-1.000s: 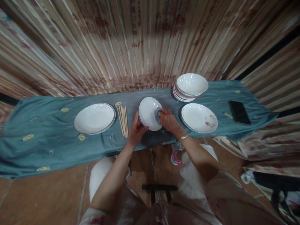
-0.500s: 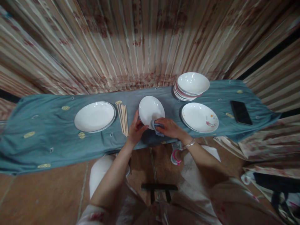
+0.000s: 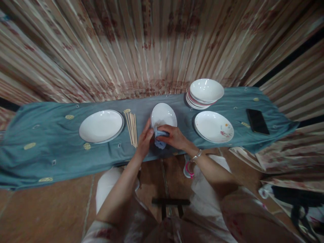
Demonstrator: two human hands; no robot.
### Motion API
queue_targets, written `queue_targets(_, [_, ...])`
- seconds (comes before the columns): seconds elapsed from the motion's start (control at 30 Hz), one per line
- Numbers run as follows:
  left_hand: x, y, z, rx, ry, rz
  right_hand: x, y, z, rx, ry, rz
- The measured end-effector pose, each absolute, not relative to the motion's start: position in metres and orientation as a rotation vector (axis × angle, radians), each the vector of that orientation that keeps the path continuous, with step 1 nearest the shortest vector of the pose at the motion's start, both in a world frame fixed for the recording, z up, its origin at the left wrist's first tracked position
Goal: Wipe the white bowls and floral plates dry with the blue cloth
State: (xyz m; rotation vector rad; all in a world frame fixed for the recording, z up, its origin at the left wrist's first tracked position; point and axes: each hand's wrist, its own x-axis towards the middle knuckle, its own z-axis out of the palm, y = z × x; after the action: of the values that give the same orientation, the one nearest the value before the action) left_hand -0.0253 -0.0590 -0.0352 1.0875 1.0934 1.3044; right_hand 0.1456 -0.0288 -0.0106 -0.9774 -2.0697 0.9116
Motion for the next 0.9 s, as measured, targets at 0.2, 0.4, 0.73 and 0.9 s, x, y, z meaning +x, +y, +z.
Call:
queue_targets(0.2, [-0.023, -0.060, -0.033, 0.991, 1.056, 1.277, 0.131, -0.017, -0.001, -1.030, -1.877, 0.926])
queue_targets(0.4, [-0.018, -0.060, -0.034, 1.071, 0.985, 1.287, 0.121, -0.007, 0.002, -1.070, -1.701, 0.953])
queue_targets(0.73, [-0.002, -0.058, -0.037, 1.146, 1.062, 1.270, 0.109, 0.006, 0.003, -1.168, -1.548, 0.802])
queue_targets(0.9, [0.000, -0.062, -0.035, 1.136, 1.044, 1.251, 0.124, 0.029, 0.004, -1.212, -1.542, 0.644])
